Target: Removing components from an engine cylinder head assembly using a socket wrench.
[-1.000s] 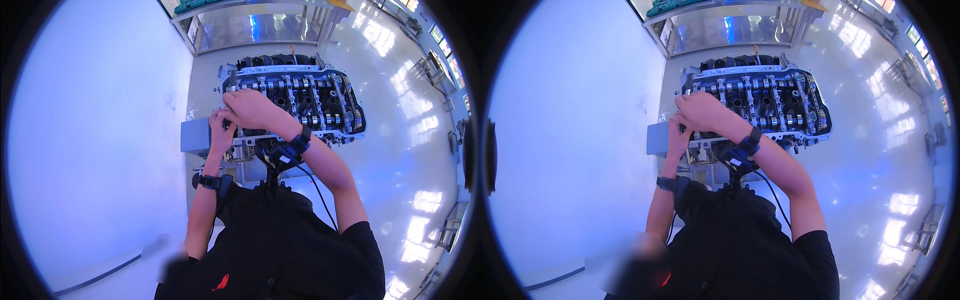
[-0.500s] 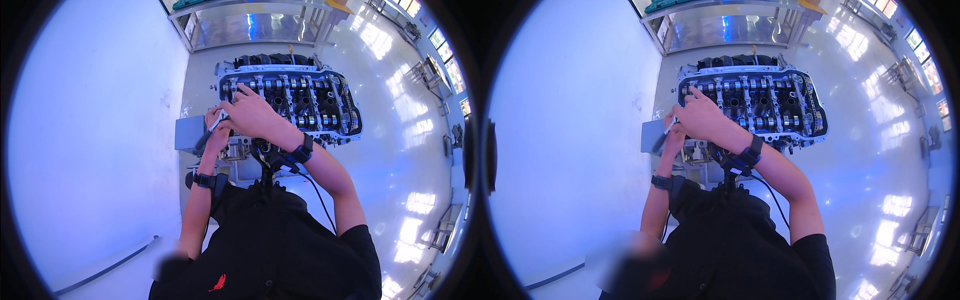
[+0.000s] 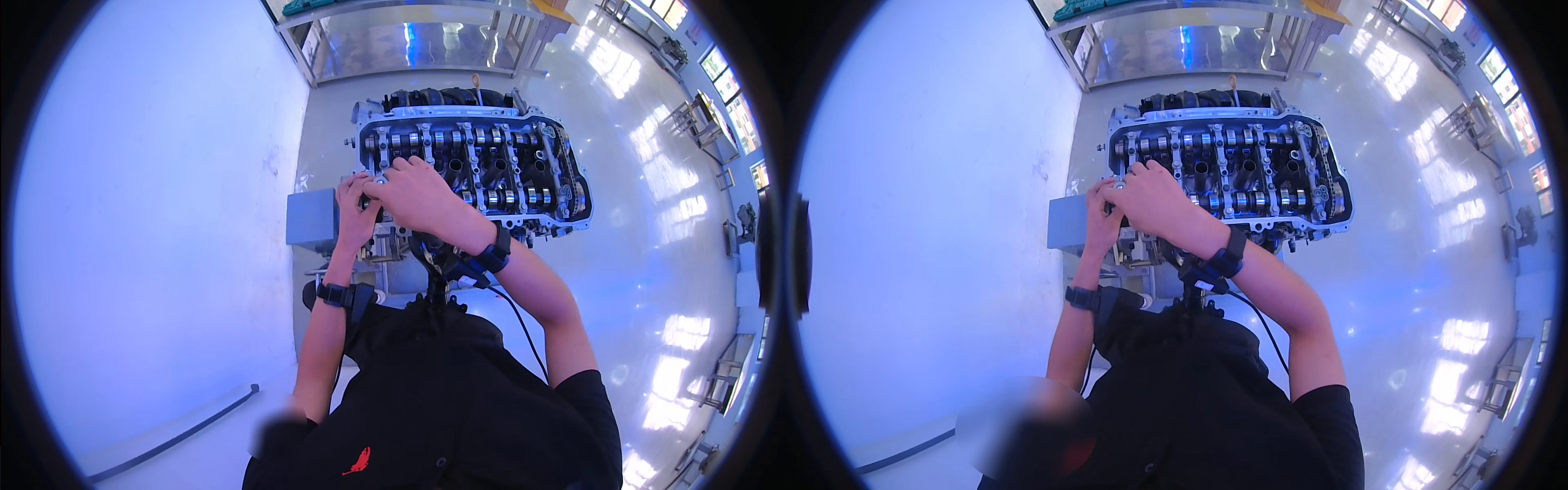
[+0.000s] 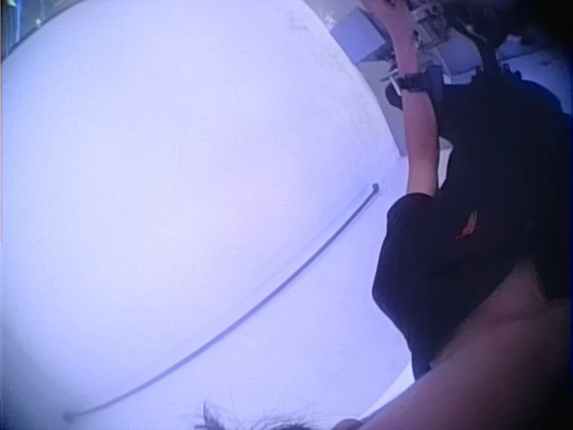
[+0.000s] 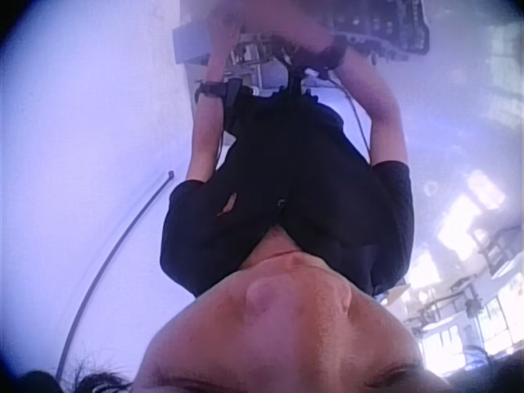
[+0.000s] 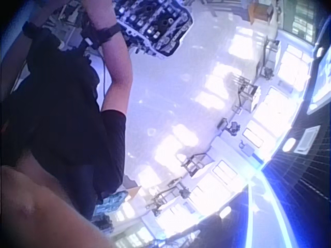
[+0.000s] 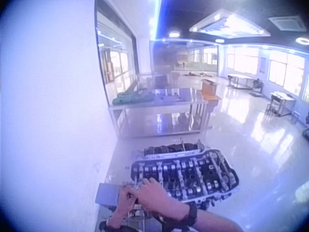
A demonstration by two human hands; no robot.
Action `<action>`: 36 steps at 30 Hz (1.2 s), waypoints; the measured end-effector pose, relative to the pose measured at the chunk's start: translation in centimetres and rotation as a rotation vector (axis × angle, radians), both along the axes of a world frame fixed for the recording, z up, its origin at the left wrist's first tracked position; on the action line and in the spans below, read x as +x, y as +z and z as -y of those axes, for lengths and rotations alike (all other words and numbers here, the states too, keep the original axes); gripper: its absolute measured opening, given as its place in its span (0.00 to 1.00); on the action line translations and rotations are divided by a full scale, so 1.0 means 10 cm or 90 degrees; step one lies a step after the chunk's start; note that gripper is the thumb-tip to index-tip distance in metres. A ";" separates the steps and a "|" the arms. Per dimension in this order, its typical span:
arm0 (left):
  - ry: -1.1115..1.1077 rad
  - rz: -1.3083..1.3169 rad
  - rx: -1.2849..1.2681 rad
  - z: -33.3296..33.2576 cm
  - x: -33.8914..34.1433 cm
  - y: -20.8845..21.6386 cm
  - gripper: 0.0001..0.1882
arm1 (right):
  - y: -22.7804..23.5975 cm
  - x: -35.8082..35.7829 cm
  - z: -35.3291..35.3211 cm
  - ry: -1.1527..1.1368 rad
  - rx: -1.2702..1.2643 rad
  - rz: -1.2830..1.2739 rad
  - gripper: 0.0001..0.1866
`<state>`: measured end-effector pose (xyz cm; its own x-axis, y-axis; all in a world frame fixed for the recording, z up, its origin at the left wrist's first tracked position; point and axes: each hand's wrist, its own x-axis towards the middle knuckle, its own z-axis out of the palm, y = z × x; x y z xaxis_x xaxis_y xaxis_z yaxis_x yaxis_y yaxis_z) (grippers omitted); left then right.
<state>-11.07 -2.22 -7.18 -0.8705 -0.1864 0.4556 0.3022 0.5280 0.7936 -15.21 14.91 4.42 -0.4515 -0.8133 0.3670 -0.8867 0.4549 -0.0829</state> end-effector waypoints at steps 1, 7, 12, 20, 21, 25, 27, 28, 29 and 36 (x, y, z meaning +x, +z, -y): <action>-0.014 -0.021 -0.026 0.00 -0.01 0.02 0.15 | 0.00 -0.02 -0.02 0.000 0.001 0.001 0.17; -0.021 -0.017 -0.056 0.00 -0.01 0.11 0.13 | 0.24 -0.13 0.00 -0.074 0.124 0.075 0.38; -0.009 0.011 0.001 -0.05 0.02 0.12 0.13 | 0.23 -0.22 0.02 -0.024 0.054 0.158 0.39; -0.019 -0.008 0.022 0.03 -0.02 -0.07 0.15 | 0.24 -0.21 0.16 0.005 0.018 0.260 0.37; -0.022 -0.006 0.023 0.03 -0.03 -0.04 0.15 | 0.27 -0.20 0.16 0.002 0.017 0.262 0.37; -0.064 -0.054 -0.040 0.05 -0.06 -0.07 0.16 | 0.20 -0.22 0.25 0.004 0.011 0.270 0.37; -0.055 -0.069 -0.012 0.08 -0.05 -0.15 0.16 | 0.11 -0.21 0.36 0.024 -0.012 0.242 0.37; -0.050 -0.032 -0.010 0.11 -0.04 -0.17 0.15 | 0.09 -0.18 0.41 0.021 -0.013 0.243 0.37; -0.045 0.004 -0.009 0.13 -0.03 -0.19 0.13 | 0.06 -0.14 0.46 0.023 0.000 0.219 0.33; -0.047 -0.022 -0.025 0.07 0.01 -0.14 0.13 | 0.11 0.07 0.33 0.088 -0.040 0.009 0.17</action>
